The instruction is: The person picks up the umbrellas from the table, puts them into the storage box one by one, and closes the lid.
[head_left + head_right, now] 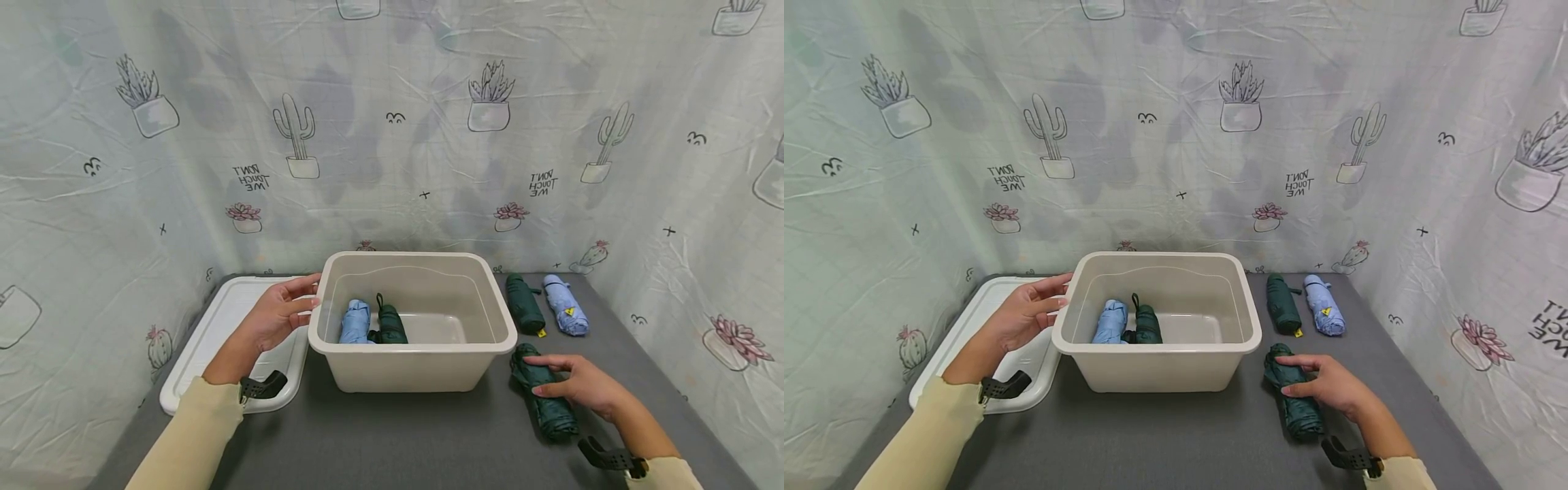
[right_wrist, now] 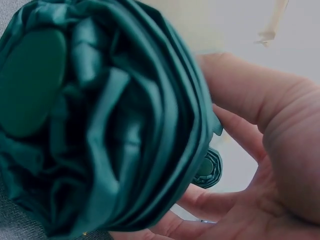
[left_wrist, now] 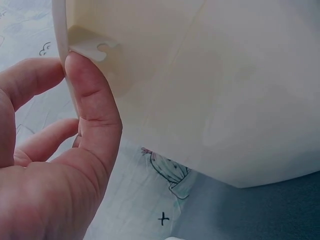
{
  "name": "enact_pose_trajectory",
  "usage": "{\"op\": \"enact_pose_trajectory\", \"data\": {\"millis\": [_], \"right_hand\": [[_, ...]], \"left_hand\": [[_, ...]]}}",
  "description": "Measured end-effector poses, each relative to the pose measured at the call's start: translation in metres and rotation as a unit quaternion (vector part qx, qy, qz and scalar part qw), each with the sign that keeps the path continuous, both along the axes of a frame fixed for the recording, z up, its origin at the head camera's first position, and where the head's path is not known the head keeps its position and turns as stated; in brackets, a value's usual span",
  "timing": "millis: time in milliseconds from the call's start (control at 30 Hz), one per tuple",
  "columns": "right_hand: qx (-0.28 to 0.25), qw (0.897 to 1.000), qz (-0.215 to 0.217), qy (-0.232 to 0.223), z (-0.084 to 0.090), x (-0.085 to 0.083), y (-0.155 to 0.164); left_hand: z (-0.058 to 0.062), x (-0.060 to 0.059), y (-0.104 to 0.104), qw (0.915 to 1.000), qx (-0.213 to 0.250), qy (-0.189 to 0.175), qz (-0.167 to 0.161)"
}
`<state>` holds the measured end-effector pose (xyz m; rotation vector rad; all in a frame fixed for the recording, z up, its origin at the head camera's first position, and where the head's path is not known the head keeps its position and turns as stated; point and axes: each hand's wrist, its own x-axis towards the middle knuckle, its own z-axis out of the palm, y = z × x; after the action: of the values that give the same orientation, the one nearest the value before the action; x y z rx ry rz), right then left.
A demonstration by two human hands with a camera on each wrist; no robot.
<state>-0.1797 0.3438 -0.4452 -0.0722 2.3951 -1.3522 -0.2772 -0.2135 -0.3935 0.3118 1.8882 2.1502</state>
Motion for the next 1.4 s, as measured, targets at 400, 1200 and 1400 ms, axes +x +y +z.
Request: {"op": "enact_pose_trajectory", "data": {"millis": [400, 1200, 1400], "right_hand": [[0.007, 1.000, -0.014, -0.003, -0.0017, -0.0003, -0.0007], [0.017, 1.000, -0.013, 0.002, -0.0015, 0.0004, -0.0051], [0.029, 0.999, -0.031, 0.002, -0.0015, 0.0005, -0.0068]], "left_hand": [[-0.0014, 0.0004, 0.0009, 0.9998, 0.017, 0.001, -0.004], [-0.0039, 0.0008, 0.0010, 0.9994, 0.031, 0.006, -0.014], [-0.0034, 0.0008, 0.0001, 0.9994, 0.030, 0.007, -0.014]]}}
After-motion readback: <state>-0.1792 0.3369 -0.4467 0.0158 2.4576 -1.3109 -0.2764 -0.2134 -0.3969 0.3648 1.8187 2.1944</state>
